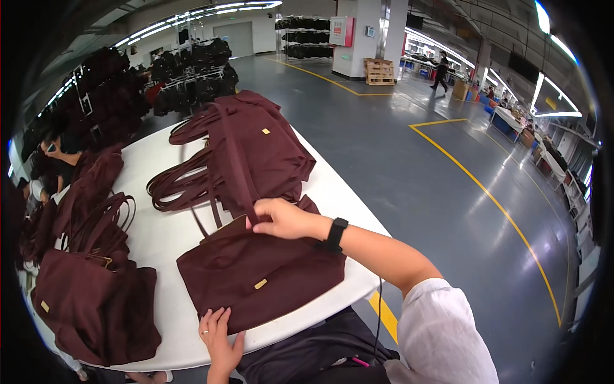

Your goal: The recorder is sewing or repairing a zipper area on a burgundy handbag manually.

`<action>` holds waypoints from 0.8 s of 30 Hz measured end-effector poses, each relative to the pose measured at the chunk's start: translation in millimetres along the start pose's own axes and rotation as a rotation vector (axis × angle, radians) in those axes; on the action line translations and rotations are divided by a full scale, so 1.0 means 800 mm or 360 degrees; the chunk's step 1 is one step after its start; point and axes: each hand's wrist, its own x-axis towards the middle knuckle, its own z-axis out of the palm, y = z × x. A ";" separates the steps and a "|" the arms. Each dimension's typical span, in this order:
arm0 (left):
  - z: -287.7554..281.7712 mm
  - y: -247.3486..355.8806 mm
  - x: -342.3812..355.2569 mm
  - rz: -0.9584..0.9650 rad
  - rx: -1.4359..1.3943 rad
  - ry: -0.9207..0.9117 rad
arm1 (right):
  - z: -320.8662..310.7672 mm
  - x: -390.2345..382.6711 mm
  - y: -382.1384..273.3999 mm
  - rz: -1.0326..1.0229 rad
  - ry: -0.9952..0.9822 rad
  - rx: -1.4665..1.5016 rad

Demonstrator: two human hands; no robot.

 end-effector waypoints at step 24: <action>-0.031 -0.025 -0.007 -0.0189 -0.0815 0.0080 | 0.056 -0.005 0.059 0.0386 -0.0383 -0.1097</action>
